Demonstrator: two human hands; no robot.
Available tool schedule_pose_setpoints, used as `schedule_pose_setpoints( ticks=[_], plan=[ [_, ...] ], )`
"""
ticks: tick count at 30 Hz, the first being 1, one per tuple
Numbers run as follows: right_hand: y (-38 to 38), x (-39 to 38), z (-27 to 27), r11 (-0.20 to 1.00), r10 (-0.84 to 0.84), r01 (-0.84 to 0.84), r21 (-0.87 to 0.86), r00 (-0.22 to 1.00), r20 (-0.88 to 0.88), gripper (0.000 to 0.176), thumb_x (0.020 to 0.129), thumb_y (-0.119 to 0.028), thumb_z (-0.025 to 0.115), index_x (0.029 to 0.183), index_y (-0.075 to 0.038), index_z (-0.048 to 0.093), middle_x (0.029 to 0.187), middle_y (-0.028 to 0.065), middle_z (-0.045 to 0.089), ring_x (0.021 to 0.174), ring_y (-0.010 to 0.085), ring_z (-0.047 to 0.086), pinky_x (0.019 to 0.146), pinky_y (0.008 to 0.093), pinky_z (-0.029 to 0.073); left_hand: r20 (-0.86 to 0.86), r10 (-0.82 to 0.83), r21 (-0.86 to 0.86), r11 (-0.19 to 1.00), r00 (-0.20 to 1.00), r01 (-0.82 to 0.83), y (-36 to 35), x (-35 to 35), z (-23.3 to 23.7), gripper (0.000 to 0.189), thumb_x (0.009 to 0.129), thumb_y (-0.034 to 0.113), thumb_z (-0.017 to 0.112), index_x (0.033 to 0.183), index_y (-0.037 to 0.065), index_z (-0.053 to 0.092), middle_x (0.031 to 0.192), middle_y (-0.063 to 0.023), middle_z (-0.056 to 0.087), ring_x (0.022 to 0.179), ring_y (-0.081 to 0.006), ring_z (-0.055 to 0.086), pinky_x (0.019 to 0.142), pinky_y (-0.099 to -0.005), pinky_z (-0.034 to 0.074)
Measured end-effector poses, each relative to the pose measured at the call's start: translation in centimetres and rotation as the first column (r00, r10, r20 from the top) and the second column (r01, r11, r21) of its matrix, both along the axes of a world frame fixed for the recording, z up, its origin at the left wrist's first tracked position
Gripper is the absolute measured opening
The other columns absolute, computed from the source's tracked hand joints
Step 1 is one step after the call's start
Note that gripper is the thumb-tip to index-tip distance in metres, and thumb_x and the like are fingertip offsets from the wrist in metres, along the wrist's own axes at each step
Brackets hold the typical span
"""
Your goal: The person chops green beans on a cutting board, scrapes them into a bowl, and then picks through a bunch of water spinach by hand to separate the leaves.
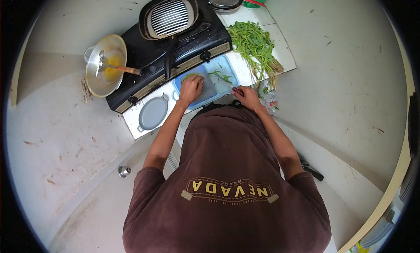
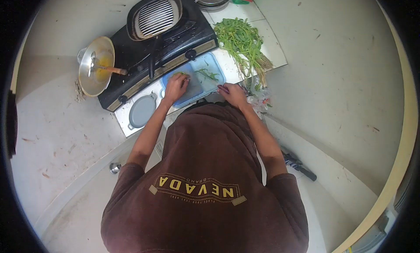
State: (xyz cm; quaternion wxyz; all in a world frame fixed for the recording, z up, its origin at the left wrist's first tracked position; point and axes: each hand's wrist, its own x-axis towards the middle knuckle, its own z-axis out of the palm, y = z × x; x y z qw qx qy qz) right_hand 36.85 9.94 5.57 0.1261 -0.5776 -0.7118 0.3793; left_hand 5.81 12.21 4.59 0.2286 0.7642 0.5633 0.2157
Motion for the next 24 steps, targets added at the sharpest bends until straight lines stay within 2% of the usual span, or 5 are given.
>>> schedule_pose_setpoints(
  ticks=[8,11,15,20,24],
  plan=[
    [-0.6,4.2,0.2,0.985,-0.166,0.169,0.034,0.983,-0.072,0.040,0.094,-0.040,0.068,0.093,0.000,0.070,0.072,0.0204,0.063,0.063,0.0344,0.061,0.063,0.0441,0.047,-0.288,-0.242,-0.026,0.969,0.927,0.245,4.3,3.8,-0.8,0.025,0.078,0.006,0.066,0.101,0.008,0.074,0.101,-0.0122,0.066,0.102,-0.0331,0.060,0.090,-0.0430,0.048],
    [-0.7,4.9,0.2,0.977,-0.203,0.209,0.042,0.973,-0.106,0.042,0.094,-0.041,0.068,0.092,0.001,0.069,0.070,0.0210,0.062,0.062,0.0349,0.060,0.063,0.0445,0.047,-0.226,-0.294,-0.079,0.956,0.929,0.284,5.6,3.3,-1.7,0.028,0.075,0.004,0.064,0.102,0.003,0.074,0.103,-0.0175,0.067,0.099,-0.0380,0.063,0.090,-0.0445,0.052],
    [-0.8,5.4,0.3,0.975,-0.218,0.222,0.029,0.971,-0.102,0.045,0.094,-0.043,0.067,0.090,0.001,0.068,0.067,0.0210,0.061,0.060,0.0351,0.059,0.062,0.0443,0.046,0.065,-0.278,-0.104,0.953,0.958,0.284,6.2,2.4,-2.9,0.026,0.077,-0.001,0.063,0.100,0.002,0.075,0.103,-0.0186,0.069,0.097,-0.0376,0.067,0.089,-0.0414,0.054],
    [-0.4,5.9,0.0,0.972,-0.232,0.230,-0.043,0.970,-0.066,0.042,0.093,-0.043,0.068,0.099,-0.001,0.072,0.076,0.0217,0.067,0.073,0.0389,0.066,0.069,0.0451,0.050,0.326,-0.042,-0.273,0.952,0.945,0.137,6.4,3.0,1.1,0.016,0.085,-0.003,0.062,0.095,0.000,0.075,0.095,-0.0155,0.071,0.085,-0.0304,0.068,0.080,-0.0367,0.055],
    [-0.1,5.8,-0.4,0.969,-0.241,0.236,-0.074,0.968,-0.072,0.044,0.093,-0.045,0.067,0.098,-0.001,0.073,0.076,0.0223,0.067,0.073,0.0388,0.066,0.070,0.0457,0.050,0.320,0.063,-0.243,0.970,0.945,0.017,6.0,3.3,1.8,0.010,0.088,0.008,0.070,0.095,0.003,0.077,0.095,-0.0129,0.071,0.093,-0.0254,0.066,0.082,-0.0356,0.053]
  ],
)
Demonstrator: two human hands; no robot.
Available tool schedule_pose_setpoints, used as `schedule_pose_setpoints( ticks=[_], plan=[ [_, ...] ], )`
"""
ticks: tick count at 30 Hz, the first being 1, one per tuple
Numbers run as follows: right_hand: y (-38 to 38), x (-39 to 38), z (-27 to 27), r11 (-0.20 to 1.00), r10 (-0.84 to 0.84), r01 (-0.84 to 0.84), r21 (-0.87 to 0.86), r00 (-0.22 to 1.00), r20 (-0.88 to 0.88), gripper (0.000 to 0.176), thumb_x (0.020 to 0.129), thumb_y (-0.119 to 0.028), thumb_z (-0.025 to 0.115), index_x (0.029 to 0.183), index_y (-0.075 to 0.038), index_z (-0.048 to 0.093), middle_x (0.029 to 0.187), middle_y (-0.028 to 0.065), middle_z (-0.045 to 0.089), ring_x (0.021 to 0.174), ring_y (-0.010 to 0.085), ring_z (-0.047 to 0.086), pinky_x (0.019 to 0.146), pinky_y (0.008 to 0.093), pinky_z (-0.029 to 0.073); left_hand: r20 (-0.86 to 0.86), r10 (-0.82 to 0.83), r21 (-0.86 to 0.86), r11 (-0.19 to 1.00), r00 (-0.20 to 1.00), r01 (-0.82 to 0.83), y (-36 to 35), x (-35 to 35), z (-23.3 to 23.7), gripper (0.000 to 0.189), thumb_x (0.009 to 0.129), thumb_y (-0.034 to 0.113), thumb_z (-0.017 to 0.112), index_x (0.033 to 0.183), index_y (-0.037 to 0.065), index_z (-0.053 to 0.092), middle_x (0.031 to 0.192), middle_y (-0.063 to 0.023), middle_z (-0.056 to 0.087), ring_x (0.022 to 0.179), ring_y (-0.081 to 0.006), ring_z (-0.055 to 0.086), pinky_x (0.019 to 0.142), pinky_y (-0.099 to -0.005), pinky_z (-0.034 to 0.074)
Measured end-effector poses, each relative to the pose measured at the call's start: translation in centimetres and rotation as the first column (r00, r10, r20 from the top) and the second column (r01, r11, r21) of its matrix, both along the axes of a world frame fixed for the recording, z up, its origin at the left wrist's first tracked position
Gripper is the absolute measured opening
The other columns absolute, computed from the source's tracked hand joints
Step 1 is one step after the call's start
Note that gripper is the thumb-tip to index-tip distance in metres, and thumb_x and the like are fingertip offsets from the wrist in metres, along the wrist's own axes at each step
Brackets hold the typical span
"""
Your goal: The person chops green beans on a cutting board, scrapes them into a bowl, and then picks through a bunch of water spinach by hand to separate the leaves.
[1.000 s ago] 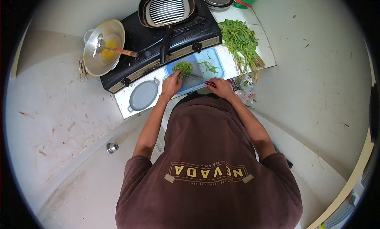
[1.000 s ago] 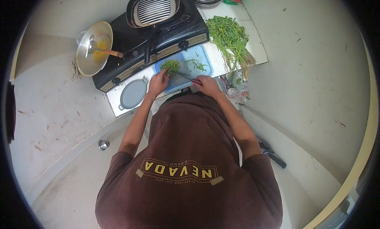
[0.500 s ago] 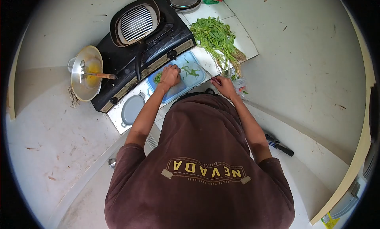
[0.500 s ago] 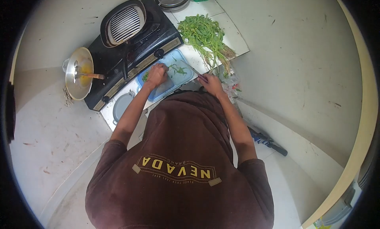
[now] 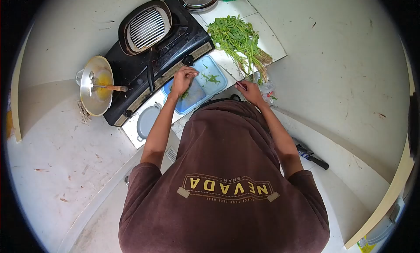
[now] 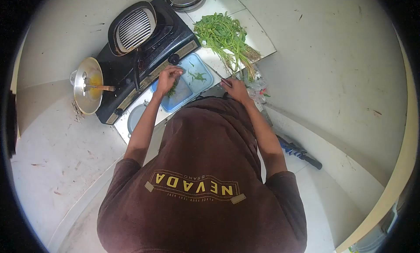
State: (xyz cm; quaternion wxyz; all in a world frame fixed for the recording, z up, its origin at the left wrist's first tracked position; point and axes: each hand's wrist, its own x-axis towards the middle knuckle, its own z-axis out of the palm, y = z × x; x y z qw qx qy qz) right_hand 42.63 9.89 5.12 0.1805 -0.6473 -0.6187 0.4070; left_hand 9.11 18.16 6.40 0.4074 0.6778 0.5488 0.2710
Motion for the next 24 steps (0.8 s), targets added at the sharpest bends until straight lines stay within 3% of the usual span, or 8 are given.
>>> schedule_pose_setpoints(
  ticks=[2,8,11,17,20,24],
  plan=[
    [0.1,-0.1,-0.2,1.000,-0.014,0.013,-0.013,0.999,-0.035,0.045,0.092,-0.046,0.067,0.098,-0.001,0.073,0.077,0.0224,0.067,0.073,0.0387,0.066,0.070,0.0458,0.049,0.005,0.035,0.131,0.991,0.999,-0.035,-0.5,0.4,-0.2,0.011,0.088,0.012,0.072,0.095,0.005,0.078,0.096,-0.0127,0.070,0.098,-0.0258,0.064,0.085,-0.0367,0.051],
    [0.5,-0.2,-0.4,1.000,0.012,-0.012,0.002,1.000,-0.028,0.047,0.092,-0.046,0.067,0.096,0.000,0.073,0.077,0.0226,0.067,0.074,0.0386,0.067,0.069,0.0459,0.049,-0.104,-0.066,0.075,0.994,0.992,0.074,-0.7,1.6,-0.7,0.014,0.089,0.016,0.071,0.097,0.007,0.078,0.100,-0.0128,0.068,0.095,-0.0321,0.060,0.092,-0.0412,0.046],
    [0.5,-0.1,-0.3,1.000,0.020,-0.021,-0.005,1.000,-0.020,0.047,0.092,-0.047,0.067,0.096,0.000,0.073,0.079,0.0229,0.068,0.074,0.0387,0.067,0.069,0.0461,0.049,-0.199,-0.108,0.177,0.974,0.974,0.144,-0.4,2.4,-2.1,0.016,0.090,0.016,0.069,0.102,0.008,0.077,0.098,-0.0129,0.069,0.096,-0.0324,0.060,0.091,-0.0415,0.048],
    [0.0,0.3,0.1,1.000,0.008,-0.009,-0.006,0.999,-0.044,0.044,0.092,-0.045,0.068,0.101,-0.003,0.073,0.084,0.0225,0.070,0.078,0.0388,0.068,0.072,0.0452,0.051,-0.280,-0.153,0.098,0.978,0.948,0.187,0.3,4.7,-2.2,0.019,0.087,0.013,0.068,0.103,0.004,0.074,0.093,-0.0143,0.069,0.094,-0.0359,0.062,0.087,-0.0429,0.052],
    [-0.2,0.7,0.0,1.000,0.023,-0.023,0.001,0.999,-0.038,0.042,0.092,-0.045,0.068,0.105,-0.005,0.073,0.086,0.0217,0.071,0.080,0.0387,0.069,0.073,0.0453,0.052,-0.381,-0.165,0.214,0.941,0.910,0.261,0.6,4.9,-4.8,0.020,0.085,0.012,0.069,0.102,0.004,0.073,0.094,-0.0150,0.069,0.092,-0.0365,0.064,0.086,-0.0438,0.052],
    [-0.5,1.2,-0.1,0.999,0.033,-0.033,0.001,0.999,-0.025,0.043,0.092,-0.046,0.068,0.105,-0.005,0.073,0.083,0.0215,0.070,0.078,0.0390,0.068,0.072,0.0453,0.052,-0.428,-0.192,0.192,0.936,0.883,0.296,0.6,5.5,-4.8,0.021,0.085,0.014,0.069,0.103,0.005,0.070,0.097,-0.0165,0.070,0.091,-0.0378,0.064,0.086,-0.0479,0.052]
  ],
)
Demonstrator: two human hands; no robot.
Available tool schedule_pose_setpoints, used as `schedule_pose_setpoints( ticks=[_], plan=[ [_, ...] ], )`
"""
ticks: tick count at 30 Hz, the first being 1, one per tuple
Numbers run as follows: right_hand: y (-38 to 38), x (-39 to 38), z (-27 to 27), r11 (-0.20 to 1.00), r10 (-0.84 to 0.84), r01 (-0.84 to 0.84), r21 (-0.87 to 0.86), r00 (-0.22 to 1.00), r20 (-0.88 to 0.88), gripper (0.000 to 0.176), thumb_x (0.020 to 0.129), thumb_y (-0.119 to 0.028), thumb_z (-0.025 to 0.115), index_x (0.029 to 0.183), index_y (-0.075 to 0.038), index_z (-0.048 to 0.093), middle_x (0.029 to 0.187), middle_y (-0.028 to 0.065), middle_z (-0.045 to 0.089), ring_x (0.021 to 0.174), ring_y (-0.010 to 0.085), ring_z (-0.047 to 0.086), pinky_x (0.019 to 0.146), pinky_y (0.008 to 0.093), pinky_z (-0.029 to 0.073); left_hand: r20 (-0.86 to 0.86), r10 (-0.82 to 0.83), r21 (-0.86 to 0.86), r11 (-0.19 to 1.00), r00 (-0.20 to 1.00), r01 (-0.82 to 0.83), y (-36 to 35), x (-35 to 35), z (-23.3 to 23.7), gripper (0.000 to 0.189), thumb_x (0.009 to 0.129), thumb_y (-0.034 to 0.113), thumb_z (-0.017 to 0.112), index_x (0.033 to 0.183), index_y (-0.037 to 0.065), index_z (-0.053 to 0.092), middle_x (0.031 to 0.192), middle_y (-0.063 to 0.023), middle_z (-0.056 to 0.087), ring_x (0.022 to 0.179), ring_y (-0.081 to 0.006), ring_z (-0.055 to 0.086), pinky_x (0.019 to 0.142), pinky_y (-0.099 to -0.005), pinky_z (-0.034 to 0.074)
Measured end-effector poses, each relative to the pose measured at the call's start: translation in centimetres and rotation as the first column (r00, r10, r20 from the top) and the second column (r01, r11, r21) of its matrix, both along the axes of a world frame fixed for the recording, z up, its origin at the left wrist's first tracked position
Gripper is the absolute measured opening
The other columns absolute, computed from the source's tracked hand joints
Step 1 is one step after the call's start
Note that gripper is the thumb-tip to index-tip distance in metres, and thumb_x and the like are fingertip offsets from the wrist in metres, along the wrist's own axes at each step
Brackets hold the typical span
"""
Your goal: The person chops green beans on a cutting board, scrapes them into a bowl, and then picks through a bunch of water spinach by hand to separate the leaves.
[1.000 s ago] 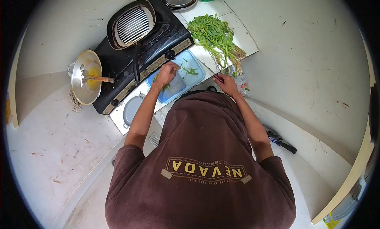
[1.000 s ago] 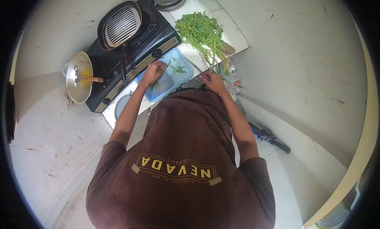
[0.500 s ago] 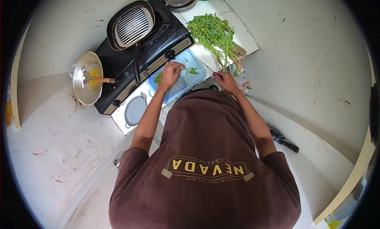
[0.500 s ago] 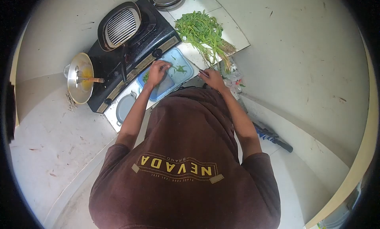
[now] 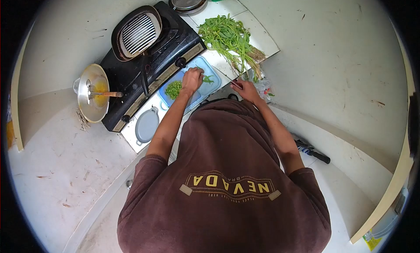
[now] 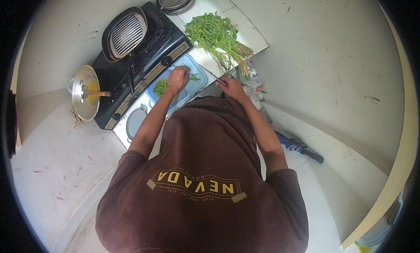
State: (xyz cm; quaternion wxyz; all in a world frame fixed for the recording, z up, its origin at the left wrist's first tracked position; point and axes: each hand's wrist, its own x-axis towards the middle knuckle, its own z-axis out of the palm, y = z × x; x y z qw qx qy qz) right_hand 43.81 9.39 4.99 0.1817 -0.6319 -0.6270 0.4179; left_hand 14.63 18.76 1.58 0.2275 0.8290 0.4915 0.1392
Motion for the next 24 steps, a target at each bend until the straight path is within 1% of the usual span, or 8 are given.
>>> schedule_pose_setpoints(
  ticks=[2,5,8,11,14,20,23,24],
  plan=[
    [-0.3,0.3,-1.0,1.000,-0.009,0.009,0.029,1.000,-0.016,0.043,0.092,-0.046,0.068,0.103,-0.005,0.073,0.081,0.0213,0.069,0.076,0.0391,0.068,0.070,0.0453,0.051,-0.017,0.020,-0.005,1.000,1.000,-0.020,-0.3,0.2,-0.2,0.021,0.084,0.015,0.070,0.102,0.005,0.069,0.094,-0.0159,0.070,0.090,-0.0375,0.065,0.083,-0.0485,0.052],
    [-0.6,0.9,-2.3,1.000,-0.022,0.022,-0.011,0.999,0.032,0.044,0.092,-0.046,0.067,0.101,-0.004,0.073,0.077,0.0210,0.067,0.072,0.0396,0.066,0.067,0.0455,0.050,-0.100,0.095,-0.076,0.992,0.990,-0.103,-1.4,0.2,0.8,0.015,0.084,0.017,0.070,0.095,0.007,0.069,0.094,-0.0138,0.071,0.096,-0.0346,0.065,0.084,-0.0489,0.049],
    [-0.8,0.9,-1.6,0.998,-0.056,0.057,0.038,0.998,-0.030,0.044,0.092,-0.046,0.067,0.097,-0.003,0.072,0.074,0.0212,0.066,0.070,0.0400,0.065,0.066,0.0460,0.050,-0.217,0.117,-0.097,0.985,0.969,-0.141,-2.5,0.1,1.5,0.017,0.084,0.019,0.070,0.096,0.008,0.068,0.093,-0.0127,0.071,0.098,-0.0332,0.065,0.084,-0.0494,0.047],
    [-0.7,1.1,-1.8,0.999,-0.042,0.042,0.019,0.999,-0.021,0.045,0.092,-0.046,0.068,0.097,-0.002,0.072,0.074,0.0221,0.066,0.071,0.0401,0.065,0.067,0.0459,0.050,-0.228,0.087,-0.074,0.992,0.970,-0.107,-3.3,0.0,2.0,0.017,0.084,0.019,0.070,0.096,0.009,0.068,0.093,-0.0124,0.072,0.099,-0.0321,0.065,0.085,-0.0489,0.046],
    [-0.6,1.0,-1.6,0.999,-0.028,0.029,0.020,1.000,-0.014,0.046,0.092,-0.047,0.068,0.097,-0.001,0.071,0.074,0.0228,0.066,0.072,0.0403,0.066,0.068,0.0461,0.050,-0.258,0.104,0.027,0.995,0.961,-0.100,-3.8,0.2,0.7,0.016,0.085,0.019,0.068,0.097,0.009,0.069,0.095,-0.0114,0.072,0.101,-0.0315,0.064,0.086,-0.0485,0.045],
    [-0.3,0.8,-2.3,1.000,0.006,-0.006,0.028,1.000,-0.009,0.046,0.092,-0.047,0.067,0.099,-0.001,0.072,0.076,0.0226,0.067,0.073,0.0407,0.067,0.069,0.0471,0.051,-0.225,0.141,0.139,0.984,0.964,-0.111,-4.4,-0.1,-0.6,0.016,0.089,0.017,0.061,0.098,0.009,0.070,0.100,-0.0108,0.070,0.098,-0.0307,0.063,0.084,-0.0486,0.045],
    [0.2,0.3,-1.0,1.000,0.012,-0.012,-0.003,1.000,-0.021,0.045,0.093,-0.046,0.067,0.100,-0.002,0.072,0.079,0.0218,0.068,0.074,0.0390,0.067,0.070,0.0460,0.051,-0.148,0.181,0.118,0.979,0.972,-0.165,-4.6,-0.2,0.5,0.015,0.090,0.017,0.061,0.098,0.009,0.071,0.098,-0.0117,0.069,0.097,-0.0320,0.063,0.083,-0.0477,0.046],
    [0.4,0.1,-0.7,1.000,0.004,-0.004,-0.007,0.999,-0.032,0.046,0.093,-0.046,0.066,0.100,-0.001,0.071,0.079,0.0215,0.068,0.074,0.0381,0.067,0.070,0.0455,0.051,-0.076,0.199,0.091,0.977,0.977,-0.192,-4.5,-0.4,0.7,0.015,0.090,0.016,0.062,0.098,0.008,0.071,0.098,-0.0124,0.069,0.096,-0.0330,0.063,0.083,-0.0477,0.047]
  ],
)
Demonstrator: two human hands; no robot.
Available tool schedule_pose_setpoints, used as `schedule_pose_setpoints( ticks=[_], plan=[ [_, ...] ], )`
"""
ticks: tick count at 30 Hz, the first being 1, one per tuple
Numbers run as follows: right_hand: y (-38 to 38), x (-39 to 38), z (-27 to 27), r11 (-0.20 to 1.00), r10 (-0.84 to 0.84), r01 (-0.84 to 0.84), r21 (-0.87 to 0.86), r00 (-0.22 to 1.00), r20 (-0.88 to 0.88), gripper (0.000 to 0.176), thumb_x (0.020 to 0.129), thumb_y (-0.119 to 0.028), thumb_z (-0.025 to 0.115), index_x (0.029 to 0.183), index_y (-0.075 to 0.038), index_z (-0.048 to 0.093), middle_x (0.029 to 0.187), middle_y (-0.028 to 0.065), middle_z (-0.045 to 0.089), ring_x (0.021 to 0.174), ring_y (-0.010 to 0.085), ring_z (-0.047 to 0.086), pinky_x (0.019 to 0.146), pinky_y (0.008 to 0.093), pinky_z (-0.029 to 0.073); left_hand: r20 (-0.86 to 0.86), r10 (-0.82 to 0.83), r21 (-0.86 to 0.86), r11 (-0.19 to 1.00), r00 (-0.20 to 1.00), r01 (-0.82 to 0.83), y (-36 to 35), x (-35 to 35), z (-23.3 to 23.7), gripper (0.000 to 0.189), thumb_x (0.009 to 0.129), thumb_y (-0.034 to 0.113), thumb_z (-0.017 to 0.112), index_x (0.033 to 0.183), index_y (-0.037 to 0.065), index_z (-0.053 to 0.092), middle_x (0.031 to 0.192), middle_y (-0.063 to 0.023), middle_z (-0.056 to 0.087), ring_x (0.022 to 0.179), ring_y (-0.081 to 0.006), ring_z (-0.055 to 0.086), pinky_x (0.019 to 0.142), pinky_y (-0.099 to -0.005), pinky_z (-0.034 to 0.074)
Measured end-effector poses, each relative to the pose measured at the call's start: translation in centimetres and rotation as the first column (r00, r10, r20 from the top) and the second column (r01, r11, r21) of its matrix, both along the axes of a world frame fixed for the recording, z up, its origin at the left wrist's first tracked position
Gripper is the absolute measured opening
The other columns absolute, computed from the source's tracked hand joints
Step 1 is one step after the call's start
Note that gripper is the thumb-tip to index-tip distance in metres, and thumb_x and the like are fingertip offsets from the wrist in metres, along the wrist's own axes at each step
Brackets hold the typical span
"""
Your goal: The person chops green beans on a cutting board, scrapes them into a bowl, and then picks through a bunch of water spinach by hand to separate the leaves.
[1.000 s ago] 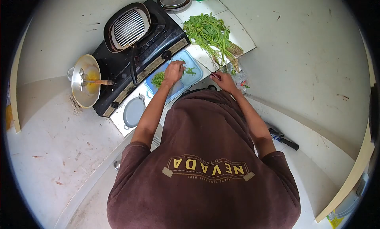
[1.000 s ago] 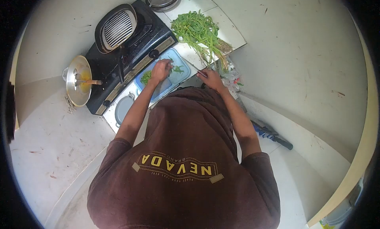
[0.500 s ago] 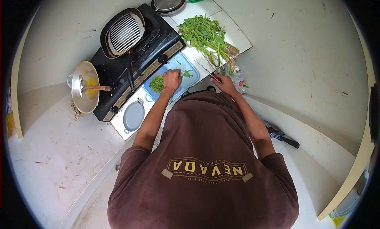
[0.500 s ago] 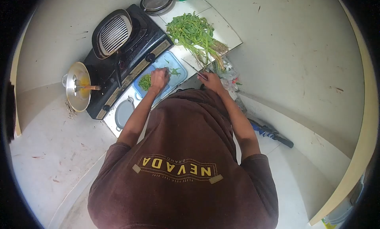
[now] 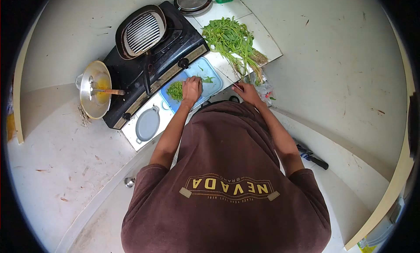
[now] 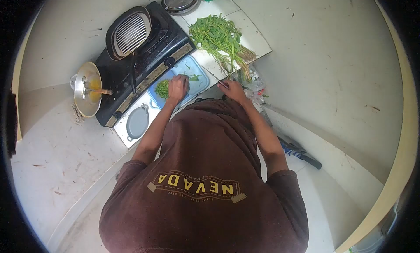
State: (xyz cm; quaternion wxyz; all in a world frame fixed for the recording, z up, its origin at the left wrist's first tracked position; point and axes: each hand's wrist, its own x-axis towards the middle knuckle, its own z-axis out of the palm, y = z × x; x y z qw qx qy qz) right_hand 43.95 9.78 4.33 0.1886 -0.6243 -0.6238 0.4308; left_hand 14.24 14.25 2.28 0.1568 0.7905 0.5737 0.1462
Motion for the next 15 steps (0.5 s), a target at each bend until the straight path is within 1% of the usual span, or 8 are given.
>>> schedule_pose_setpoints(
  ticks=[2,5,8,11,12,14,15],
  plan=[
    [0.4,-0.5,0.7,1.000,-0.013,0.013,-0.010,1.000,-0.025,0.047,0.094,-0.046,0.065,0.099,0.000,0.069,0.079,0.0209,0.068,0.075,0.0364,0.067,0.070,0.0444,0.050,0.151,0.044,-0.028,0.999,0.988,-0.040,0.0,-0.6,0.4,0.014,0.090,0.015,0.063,0.098,0.006,0.072,0.097,-0.0136,0.068,0.095,-0.0350,0.062,0.083,-0.0476,0.047],
    [1.7,-1.5,0.8,0.995,-0.013,0.001,-0.101,0.993,-0.119,0.049,0.096,-0.047,0.063,0.096,0.002,0.064,0.077,0.0200,0.067,0.074,0.0337,0.066,0.070,0.0433,0.050,0.255,0.117,-0.083,0.992,0.960,-0.099,0.3,-1.5,2.1,0.015,0.089,0.010,0.063,0.099,0.002,0.071,0.093,-0.0162,0.069,0.089,-0.0365,0.064,0.081,-0.0448,0.050],
    [3.2,-3.3,1.1,0.997,0.002,-0.017,-0.075,0.980,-0.197,0.049,0.097,-0.045,0.063,0.095,0.004,0.059,0.078,0.0200,0.065,0.072,0.0313,0.065,0.069,0.0427,0.049,0.462,0.208,-0.248,0.964,0.862,-0.099,0.4,-2.2,4.1,0.016,0.089,0.008,0.062,0.100,0.000,0.070,0.089,-0.0189,0.070,0.083,-0.0353,0.067,0.077,-0.0416,0.052],
    [4.9,-6.3,6.2,0.997,0.080,-0.078,0.018,0.986,-0.146,0.046,0.096,-0.043,0.066,0.097,0.003,0.060,0.081,0.0188,0.066,0.074,0.0278,0.065,0.070,0.0410,0.049,0.390,0.117,-0.224,0.974,0.913,-0.029,0.7,-3.0,5.9,0.018,0.092,0.013,0.064,0.104,0.002,0.071,0.088,-0.0171,0.072,0.073,-0.0282,0.067,0.070,-0.0380,0.052],
    [5.5,-7.2,5.1,0.991,0.113,-0.094,0.098,0.972,-0.208,0.043,0.094,-0.038,0.070,0.100,0.003,0.060,0.084,0.0170,0.066,0.076,0.0252,0.066,0.072,0.0390,0.050,0.386,0.109,-0.236,0.972,0.916,-0.016,0.7,-3.0,6.7,0.018,0.092,0.014,0.065,0.105,0.003,0.072,0.087,-0.0164,0.071,0.071,-0.0263,0.065,0.070,-0.0371,0.051],
    [6.3,-9.3,5.8,0.978,0.146,-0.098,0.186,0.952,-0.268,0.041,0.092,-0.035,0.073,0.100,0.002,0.060,0.085,0.0164,0.067,0.078,0.0247,0.066,0.074,0.0381,0.051,0.378,0.092,-0.260,0.966,0.921,0.011,0.7,-2.6,8.7,0.019,0.092,0.016,0.066,0.105,0.004,0.073,0.085,-0.0151,0.070,0.069,-0.0226,0.062,0.069,-0.0353,0.050],
    [6.7,-10.2,6.0,0.968,0.165,-0.098,0.229,0.941,-0.295,0.040,0.092,-0.034,0.074,0.100,0.002,0.060,0.085,0.0160,0.068,0.079,0.0245,0.066,0.074,0.0377,0.051,0.380,0.117,-0.306,0.952,0.918,0.005,0.8,-2.4,10.1,0.019,0.091,0.016,0.068,0.104,0.003,0.073,0.085,-0.0162,0.071,0.070,-0.0238,0.064,0.069,-0.0355,0.050]
  ],
)
